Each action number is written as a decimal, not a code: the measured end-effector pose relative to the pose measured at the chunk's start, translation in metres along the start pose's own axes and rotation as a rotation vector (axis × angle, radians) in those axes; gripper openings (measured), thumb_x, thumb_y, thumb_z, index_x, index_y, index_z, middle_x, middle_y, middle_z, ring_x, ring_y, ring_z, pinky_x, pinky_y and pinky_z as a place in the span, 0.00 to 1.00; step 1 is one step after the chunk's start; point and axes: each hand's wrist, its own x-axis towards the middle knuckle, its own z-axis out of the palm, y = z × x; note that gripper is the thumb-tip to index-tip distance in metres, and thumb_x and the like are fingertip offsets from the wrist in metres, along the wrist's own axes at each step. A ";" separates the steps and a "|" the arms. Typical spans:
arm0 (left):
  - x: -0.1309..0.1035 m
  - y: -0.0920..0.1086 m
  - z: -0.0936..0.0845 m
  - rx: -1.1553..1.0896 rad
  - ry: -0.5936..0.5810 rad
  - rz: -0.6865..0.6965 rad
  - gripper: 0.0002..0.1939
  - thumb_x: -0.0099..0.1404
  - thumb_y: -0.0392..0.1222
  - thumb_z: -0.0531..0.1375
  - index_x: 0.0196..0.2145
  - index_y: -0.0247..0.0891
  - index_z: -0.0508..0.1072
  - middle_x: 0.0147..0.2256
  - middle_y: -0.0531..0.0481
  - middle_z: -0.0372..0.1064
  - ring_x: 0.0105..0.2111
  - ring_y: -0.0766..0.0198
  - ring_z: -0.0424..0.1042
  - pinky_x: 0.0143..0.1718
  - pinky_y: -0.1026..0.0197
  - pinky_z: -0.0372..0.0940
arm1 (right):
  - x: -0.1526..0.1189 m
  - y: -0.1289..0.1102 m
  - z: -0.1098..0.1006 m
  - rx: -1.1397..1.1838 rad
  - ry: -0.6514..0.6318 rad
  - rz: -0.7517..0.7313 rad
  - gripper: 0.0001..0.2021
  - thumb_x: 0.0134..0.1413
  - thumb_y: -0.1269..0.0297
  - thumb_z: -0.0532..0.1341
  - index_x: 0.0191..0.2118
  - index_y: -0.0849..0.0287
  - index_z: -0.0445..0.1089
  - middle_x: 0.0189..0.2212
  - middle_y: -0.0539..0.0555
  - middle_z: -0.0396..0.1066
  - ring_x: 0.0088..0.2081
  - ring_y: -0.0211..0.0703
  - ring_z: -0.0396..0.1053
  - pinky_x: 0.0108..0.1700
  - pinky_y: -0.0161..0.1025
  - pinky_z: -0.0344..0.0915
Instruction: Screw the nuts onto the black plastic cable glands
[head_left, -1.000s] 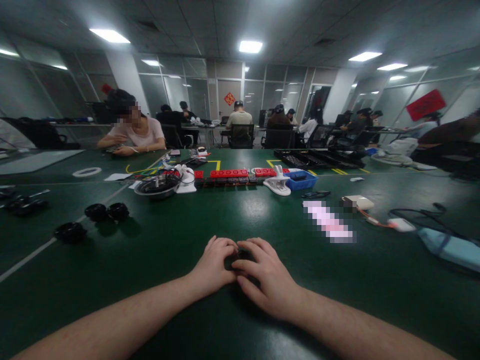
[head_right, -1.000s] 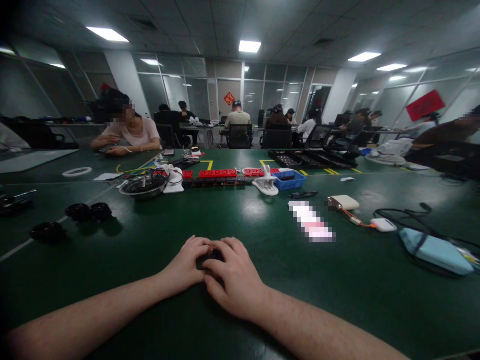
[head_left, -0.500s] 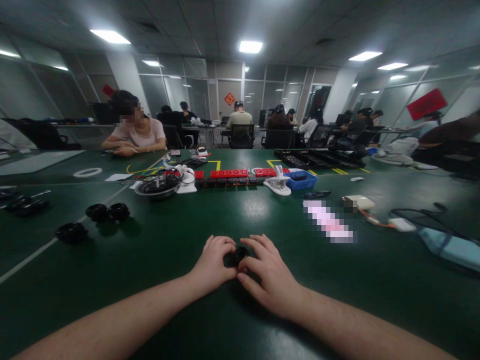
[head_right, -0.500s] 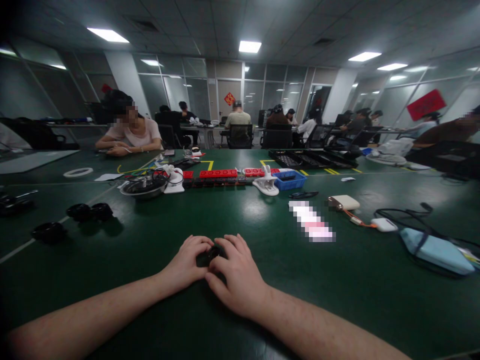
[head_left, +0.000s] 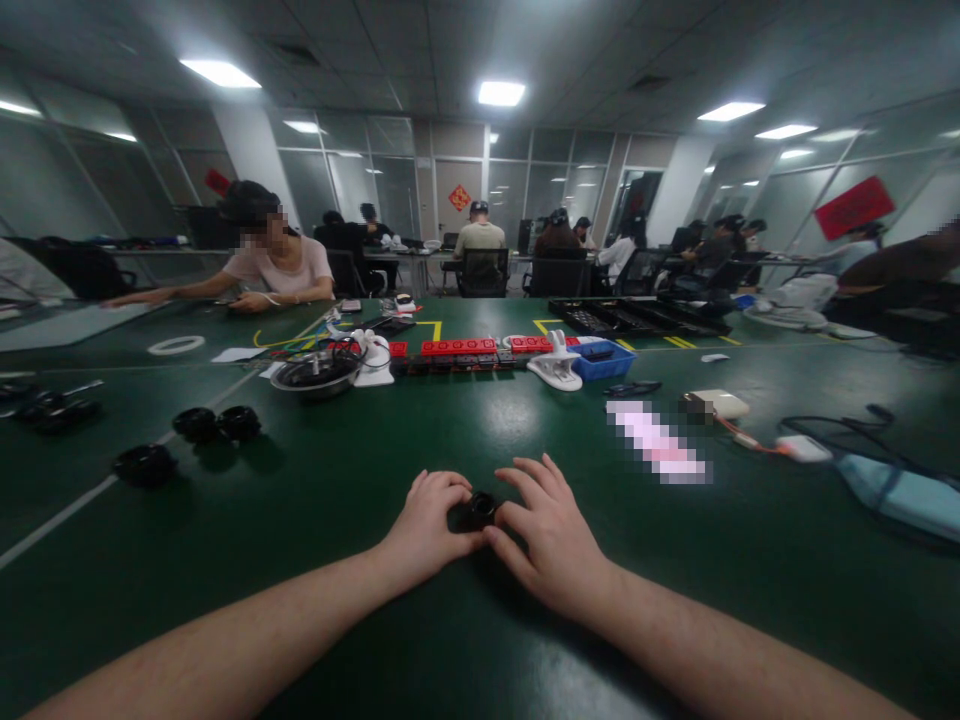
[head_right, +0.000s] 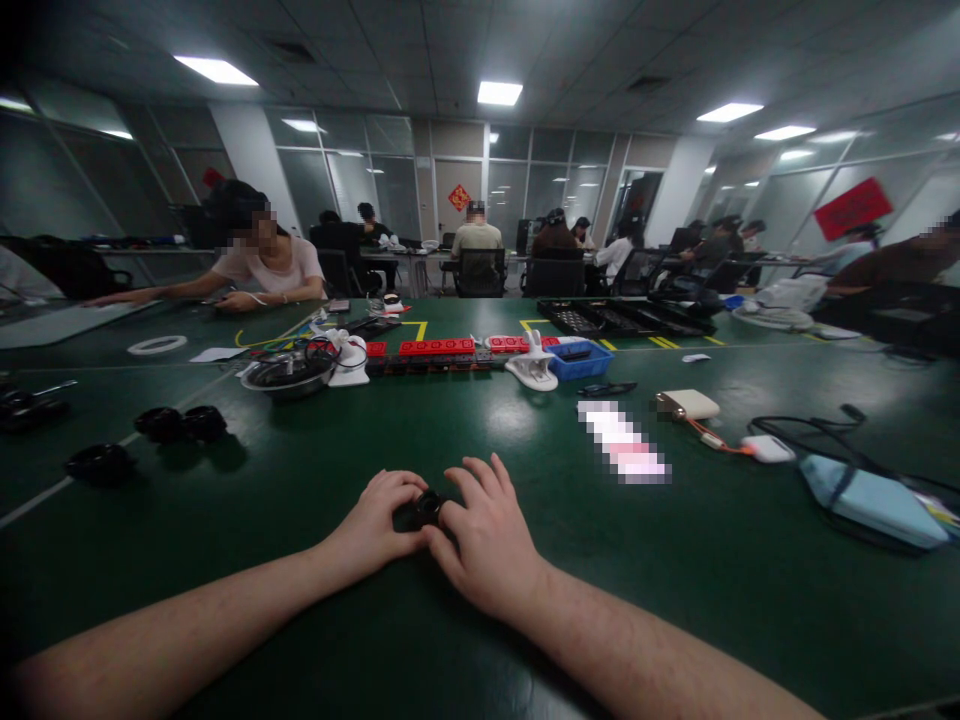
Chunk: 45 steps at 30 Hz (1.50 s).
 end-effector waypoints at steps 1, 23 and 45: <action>0.000 0.001 0.000 0.002 0.001 -0.003 0.12 0.47 0.46 0.62 0.27 0.37 0.68 0.37 0.50 0.64 0.41 0.57 0.62 0.50 0.47 0.50 | 0.001 0.001 0.000 -0.022 0.004 0.004 0.10 0.51 0.61 0.54 0.28 0.58 0.69 0.46 0.57 0.63 0.52 0.50 0.51 0.56 0.55 0.40; -0.006 0.006 -0.001 0.051 -0.085 0.117 0.12 0.45 0.44 0.62 0.30 0.40 0.69 0.37 0.52 0.63 0.42 0.60 0.61 0.54 0.43 0.38 | 0.005 -0.003 0.000 0.016 -0.159 0.111 0.17 0.46 0.49 0.56 0.33 0.59 0.67 0.34 0.55 0.64 0.40 0.46 0.58 0.42 0.45 0.56; -0.005 -0.009 0.019 0.192 0.009 0.096 0.14 0.45 0.48 0.61 0.33 0.47 0.71 0.39 0.51 0.67 0.41 0.55 0.64 0.53 0.42 0.46 | 0.025 0.030 0.013 0.086 -0.202 -0.257 0.19 0.44 0.52 0.57 0.34 0.65 0.66 0.28 0.56 0.68 0.29 0.43 0.60 0.30 0.40 0.60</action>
